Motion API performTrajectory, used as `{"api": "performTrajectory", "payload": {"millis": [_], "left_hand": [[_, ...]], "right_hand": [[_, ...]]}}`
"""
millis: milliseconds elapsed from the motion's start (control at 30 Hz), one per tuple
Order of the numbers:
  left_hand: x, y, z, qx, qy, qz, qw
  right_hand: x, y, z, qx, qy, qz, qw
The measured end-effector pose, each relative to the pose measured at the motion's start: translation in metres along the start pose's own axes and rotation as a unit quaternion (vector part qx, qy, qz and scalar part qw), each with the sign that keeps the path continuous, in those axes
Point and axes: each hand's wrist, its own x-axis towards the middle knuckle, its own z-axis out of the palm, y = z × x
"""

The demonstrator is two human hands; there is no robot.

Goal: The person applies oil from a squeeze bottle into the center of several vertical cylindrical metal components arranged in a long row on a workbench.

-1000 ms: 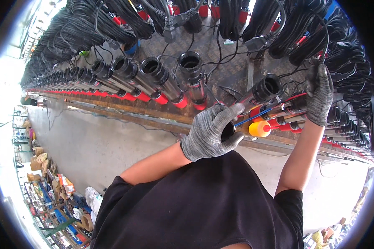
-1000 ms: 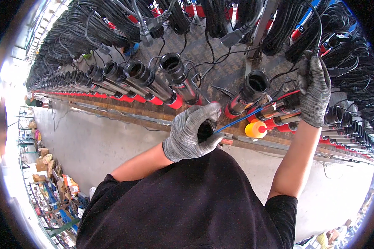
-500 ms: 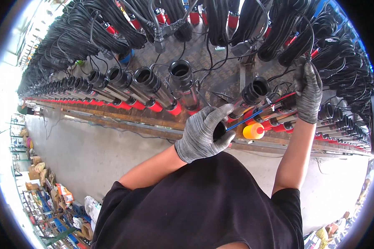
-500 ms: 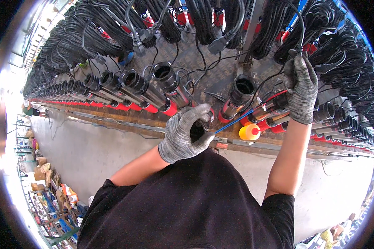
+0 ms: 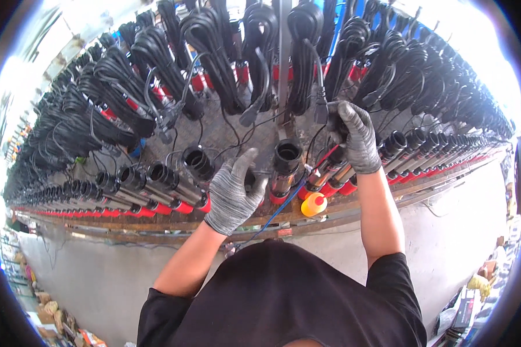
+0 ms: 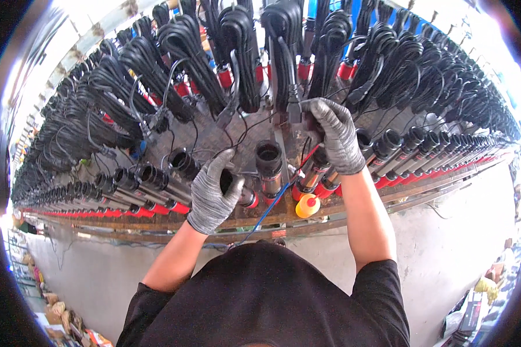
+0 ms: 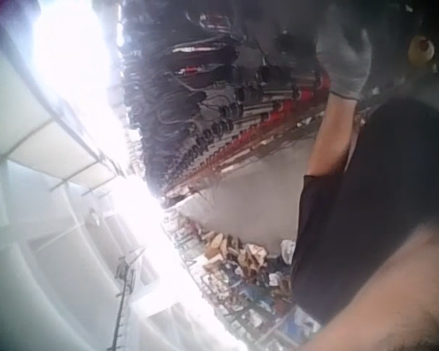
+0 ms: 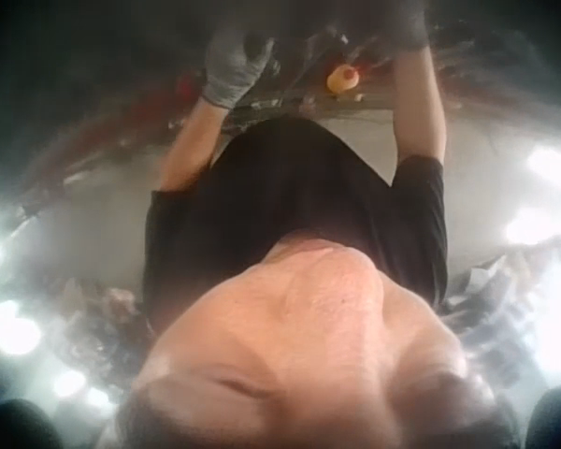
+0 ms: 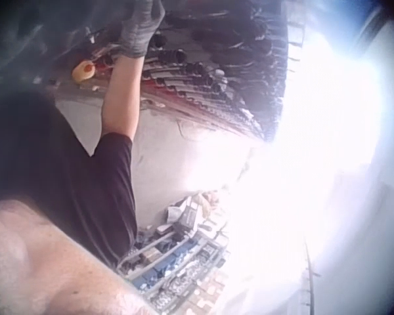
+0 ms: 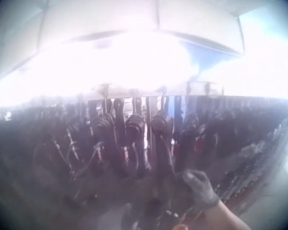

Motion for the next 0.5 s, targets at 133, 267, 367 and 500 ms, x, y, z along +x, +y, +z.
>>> {"api": "performTrajectory", "payload": {"millis": [133, 267, 367, 500], "left_hand": [[0.028, -0.003, 0.008, 0.121, -0.062, -0.025, 0.99], [0.041, -0.019, 0.021, 0.128, -0.038, -0.051, 0.99], [0.042, -0.025, 0.022, 0.117, -0.011, -0.021, 0.993], [0.045, -0.017, 0.027, 0.091, 0.011, -0.01, 0.996]], "right_hand": [[-0.024, -0.047, -0.013, -0.058, -0.024, -0.027, 0.998], [-0.039, -0.1, -0.052, -0.21, -0.002, -0.08, 0.974], [-0.032, -0.125, -0.108, -0.265, 0.111, -0.092, 0.954], [-0.009, -0.133, -0.294, -0.291, 0.209, -0.155, 0.921]]}}
